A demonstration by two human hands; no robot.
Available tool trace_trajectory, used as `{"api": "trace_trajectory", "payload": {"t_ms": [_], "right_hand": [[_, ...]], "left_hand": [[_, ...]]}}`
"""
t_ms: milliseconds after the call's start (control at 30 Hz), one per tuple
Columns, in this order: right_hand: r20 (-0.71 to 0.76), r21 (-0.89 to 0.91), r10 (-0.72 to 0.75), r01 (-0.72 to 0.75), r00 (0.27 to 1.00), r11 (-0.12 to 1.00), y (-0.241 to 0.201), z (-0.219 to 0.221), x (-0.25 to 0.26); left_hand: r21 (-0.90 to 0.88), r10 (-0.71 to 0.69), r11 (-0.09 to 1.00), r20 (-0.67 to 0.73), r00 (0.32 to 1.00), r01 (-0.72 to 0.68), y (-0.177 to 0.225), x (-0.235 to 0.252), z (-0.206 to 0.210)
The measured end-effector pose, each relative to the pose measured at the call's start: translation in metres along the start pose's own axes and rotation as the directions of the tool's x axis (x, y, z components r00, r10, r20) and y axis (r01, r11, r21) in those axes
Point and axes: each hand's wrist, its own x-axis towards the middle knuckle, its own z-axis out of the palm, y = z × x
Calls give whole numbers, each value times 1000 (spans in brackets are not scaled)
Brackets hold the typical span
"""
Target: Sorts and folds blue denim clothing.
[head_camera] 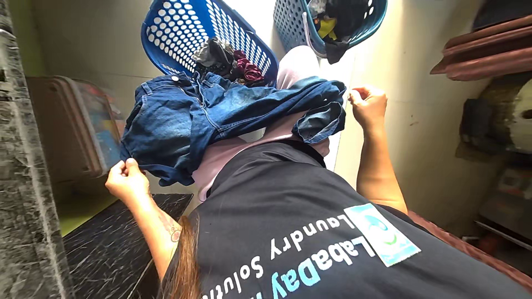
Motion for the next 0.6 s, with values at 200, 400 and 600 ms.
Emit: {"api": "trace_trajectory", "payload": {"t_ms": [200, 400, 600], "right_hand": [[8, 24, 12, -12, 1000, 1000, 0, 3, -2], [178, 12, -18, 17, 984, 1000, -33, 53, -20], [-39, -213, -142, 131, 989, 968, -19, 123, -26]], "left_hand": [[78, 28, 997, -56, 998, -24, 25, -12, -5], [61, 293, 953, 58, 954, -297, 102, -40, 37], [416, 79, 900, 137, 987, -130, 110, -35, 128]]}}
